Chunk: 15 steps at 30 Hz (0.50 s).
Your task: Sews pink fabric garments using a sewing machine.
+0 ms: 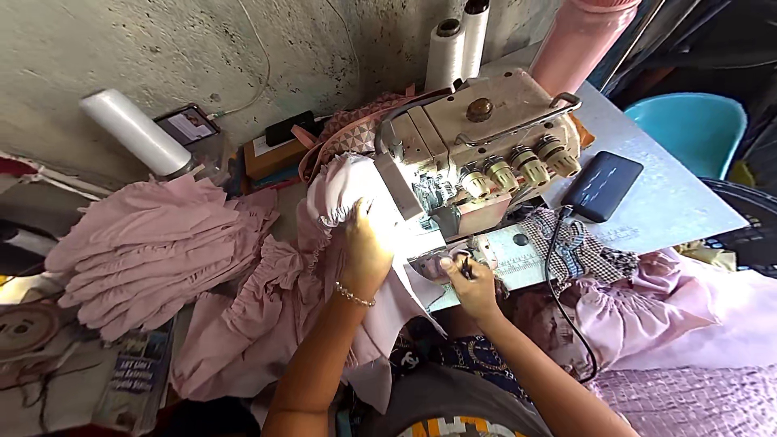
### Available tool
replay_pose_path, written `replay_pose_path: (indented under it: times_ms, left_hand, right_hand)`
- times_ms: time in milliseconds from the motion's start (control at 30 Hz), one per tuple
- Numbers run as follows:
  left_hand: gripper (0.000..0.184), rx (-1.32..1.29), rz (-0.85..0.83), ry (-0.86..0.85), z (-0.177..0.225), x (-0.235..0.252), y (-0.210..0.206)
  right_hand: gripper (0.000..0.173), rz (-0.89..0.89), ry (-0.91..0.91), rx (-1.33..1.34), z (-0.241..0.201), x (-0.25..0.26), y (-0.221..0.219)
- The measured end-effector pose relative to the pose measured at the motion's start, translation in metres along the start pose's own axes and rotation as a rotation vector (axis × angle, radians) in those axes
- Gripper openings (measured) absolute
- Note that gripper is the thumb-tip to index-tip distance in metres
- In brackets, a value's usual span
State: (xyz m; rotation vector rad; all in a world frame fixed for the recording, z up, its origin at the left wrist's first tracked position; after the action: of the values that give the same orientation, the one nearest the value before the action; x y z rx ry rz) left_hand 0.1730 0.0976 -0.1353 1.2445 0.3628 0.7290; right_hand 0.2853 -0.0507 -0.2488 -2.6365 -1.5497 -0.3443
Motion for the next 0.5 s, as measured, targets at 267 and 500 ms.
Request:
replay_pose_path:
  times_ms: [267, 500]
  left_hand:
    - [0.021, 0.158, -0.07, 0.054, 0.003, -0.036, 0.004]
    - [0.017, 0.192, -0.034, 0.018, 0.005, -0.059, 0.008]
  right_hand:
    - [0.054, -0.2, 0.093, -0.525, -0.049, 0.005, 0.024]
    - [0.02, -0.173, 0.205, -1.02, -0.098, 0.048, -0.002]
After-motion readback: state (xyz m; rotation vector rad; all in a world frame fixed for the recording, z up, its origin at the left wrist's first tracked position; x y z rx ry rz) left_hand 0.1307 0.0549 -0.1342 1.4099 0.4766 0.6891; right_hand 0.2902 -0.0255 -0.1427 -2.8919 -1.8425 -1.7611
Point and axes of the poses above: each hand's wrist, its own x-axis towards the middle knuckle, its own y-axis out of the back of the hand, z = x × y, the point moved 2 cm from there along x, towards the middle knuckle, and after that the axes turned 14 degrees about -z, right-handed, at the moved point
